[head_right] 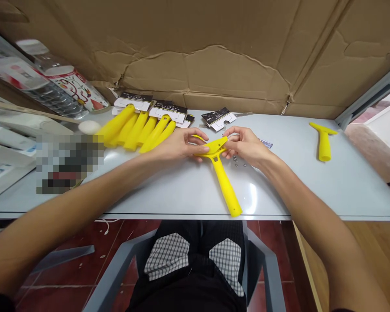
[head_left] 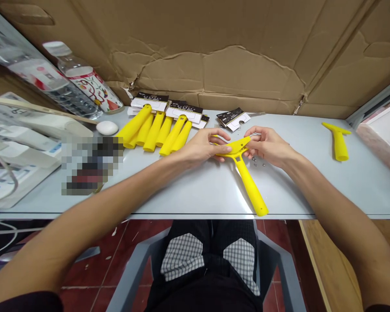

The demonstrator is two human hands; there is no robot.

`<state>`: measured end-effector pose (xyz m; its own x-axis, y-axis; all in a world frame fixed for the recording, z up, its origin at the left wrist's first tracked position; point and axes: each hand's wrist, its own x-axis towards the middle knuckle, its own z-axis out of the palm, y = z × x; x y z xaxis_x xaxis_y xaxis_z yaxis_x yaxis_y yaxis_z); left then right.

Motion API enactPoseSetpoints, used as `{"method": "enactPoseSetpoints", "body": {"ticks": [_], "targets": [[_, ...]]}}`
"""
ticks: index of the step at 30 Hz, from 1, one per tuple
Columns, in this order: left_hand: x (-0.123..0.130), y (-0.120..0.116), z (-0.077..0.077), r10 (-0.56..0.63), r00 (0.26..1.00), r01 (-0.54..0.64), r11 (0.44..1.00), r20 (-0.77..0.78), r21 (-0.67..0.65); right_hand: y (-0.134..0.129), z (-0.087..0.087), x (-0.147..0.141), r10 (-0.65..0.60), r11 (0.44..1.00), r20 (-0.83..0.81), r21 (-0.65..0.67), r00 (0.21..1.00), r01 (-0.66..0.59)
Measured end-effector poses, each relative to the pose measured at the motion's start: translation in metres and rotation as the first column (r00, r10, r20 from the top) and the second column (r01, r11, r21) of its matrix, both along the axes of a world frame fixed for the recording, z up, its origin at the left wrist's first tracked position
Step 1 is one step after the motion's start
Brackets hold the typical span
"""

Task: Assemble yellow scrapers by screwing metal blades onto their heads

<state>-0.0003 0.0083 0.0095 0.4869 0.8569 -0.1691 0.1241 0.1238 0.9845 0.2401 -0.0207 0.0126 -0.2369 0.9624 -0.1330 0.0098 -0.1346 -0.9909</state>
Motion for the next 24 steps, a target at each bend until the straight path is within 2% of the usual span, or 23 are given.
{"method": "enactPoseSetpoints", "body": {"ticks": [5, 15, 21, 24], "targets": [[0.001, -0.001, -0.002, 0.061, 0.998, -0.061, 0.998, -0.004, -0.035, 0.0, 0.004, 0.002, 0.062, 0.997, -0.022, -0.036, 0.998, -0.063], [-0.006, 0.0, 0.002, 0.04, 0.999, -0.041, 0.997, -0.011, -0.06, -0.002, 0.016, 0.018, 0.237, 0.964, -0.115, -0.094, 0.965, -0.248], [-0.011, -0.005, 0.009, -0.013, 1.0, 0.013, 1.0, -0.008, -0.002, -0.008, 0.018, 0.005, 0.124, 0.984, -0.06, -0.123, 0.99, -0.131], [-0.01, -0.006, 0.009, -0.041, 0.999, 0.041, 0.999, -0.005, 0.001, -0.01, 0.015, 0.0, 0.111, 0.985, -0.024, -0.127, 0.994, -0.113]]}}
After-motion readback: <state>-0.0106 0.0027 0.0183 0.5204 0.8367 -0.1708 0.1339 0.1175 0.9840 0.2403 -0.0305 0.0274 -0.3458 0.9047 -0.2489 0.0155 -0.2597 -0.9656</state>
